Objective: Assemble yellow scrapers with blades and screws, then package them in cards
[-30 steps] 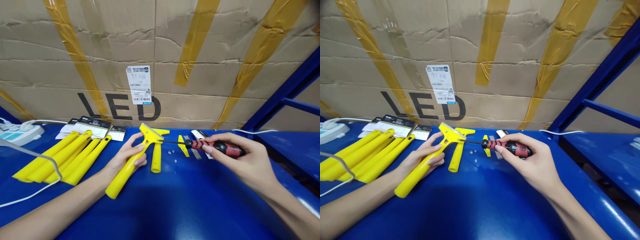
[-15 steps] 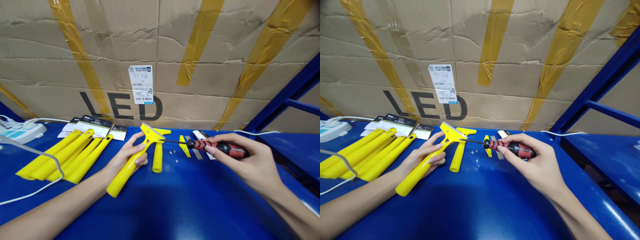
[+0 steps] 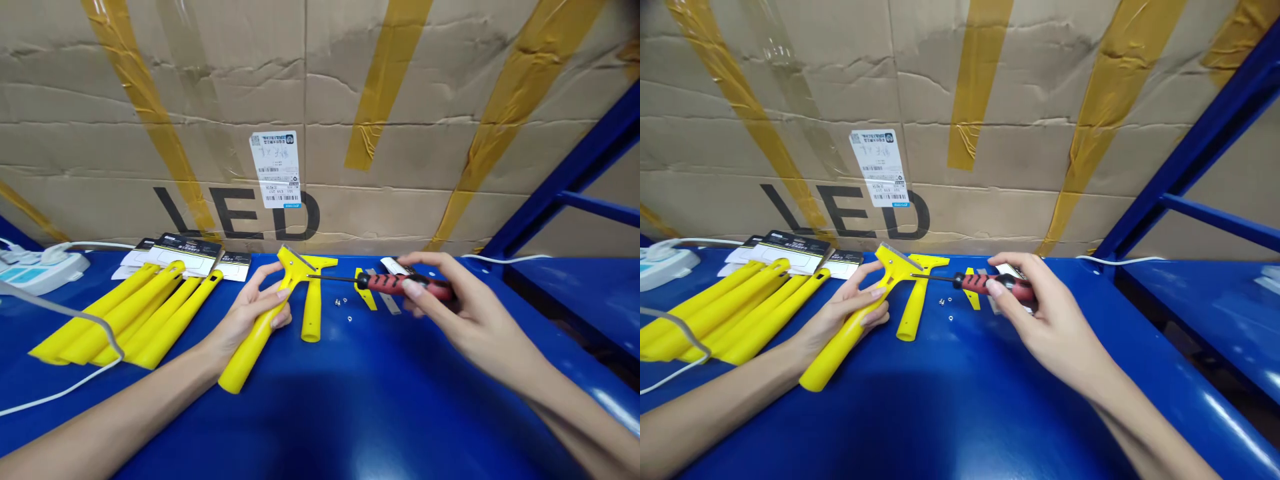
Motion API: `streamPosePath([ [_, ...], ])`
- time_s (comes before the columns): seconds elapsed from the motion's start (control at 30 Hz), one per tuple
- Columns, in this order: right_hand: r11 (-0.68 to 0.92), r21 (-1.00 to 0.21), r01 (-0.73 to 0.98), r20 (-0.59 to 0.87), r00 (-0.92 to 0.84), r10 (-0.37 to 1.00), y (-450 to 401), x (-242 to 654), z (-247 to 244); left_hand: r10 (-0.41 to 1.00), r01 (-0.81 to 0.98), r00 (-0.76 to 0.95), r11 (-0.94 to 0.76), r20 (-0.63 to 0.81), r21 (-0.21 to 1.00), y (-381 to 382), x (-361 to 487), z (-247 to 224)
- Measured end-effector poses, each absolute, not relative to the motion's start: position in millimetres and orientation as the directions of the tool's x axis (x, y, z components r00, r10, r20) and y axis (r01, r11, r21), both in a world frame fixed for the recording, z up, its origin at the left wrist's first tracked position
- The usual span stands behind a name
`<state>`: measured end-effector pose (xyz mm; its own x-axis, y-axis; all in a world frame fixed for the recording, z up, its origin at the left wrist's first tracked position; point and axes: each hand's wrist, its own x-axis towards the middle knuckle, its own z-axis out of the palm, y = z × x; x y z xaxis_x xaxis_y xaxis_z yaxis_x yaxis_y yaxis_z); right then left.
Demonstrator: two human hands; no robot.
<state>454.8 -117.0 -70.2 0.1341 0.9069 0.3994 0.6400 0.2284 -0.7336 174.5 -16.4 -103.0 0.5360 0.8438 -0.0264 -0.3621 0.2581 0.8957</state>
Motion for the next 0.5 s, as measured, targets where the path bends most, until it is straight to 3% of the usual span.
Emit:
streamPosePath([
  [0.1,0.245,-0.834,0.495,0.305,0.043,0.951,-114.4,456.1,-72.3,0.87,-0.376,0.492,0.233,-0.02,0.897,-15.5,174.7,-104.0],
  [0.27,0.058,-0.895,0.442,0.201,0.285,0.937,-110.8,453.9,-77.7,0.869,-0.353,0.495,0.215,-0.013,0.911,-19.6,175.7,-103.3],
  [0.43,0.174,-0.915,0.363,0.219,0.089,0.972,-112.1,452.8,-75.9,0.894,-0.381,0.448,0.207,-0.016,0.901,-19.6,175.5,-103.8],
  [0.5,0.169,-0.914,0.369,0.224,0.11,0.968,-111.7,450.8,-76.1,0.893,-0.387,0.449,0.21,-0.015,0.898,-19.8,175.7,-104.1],
])
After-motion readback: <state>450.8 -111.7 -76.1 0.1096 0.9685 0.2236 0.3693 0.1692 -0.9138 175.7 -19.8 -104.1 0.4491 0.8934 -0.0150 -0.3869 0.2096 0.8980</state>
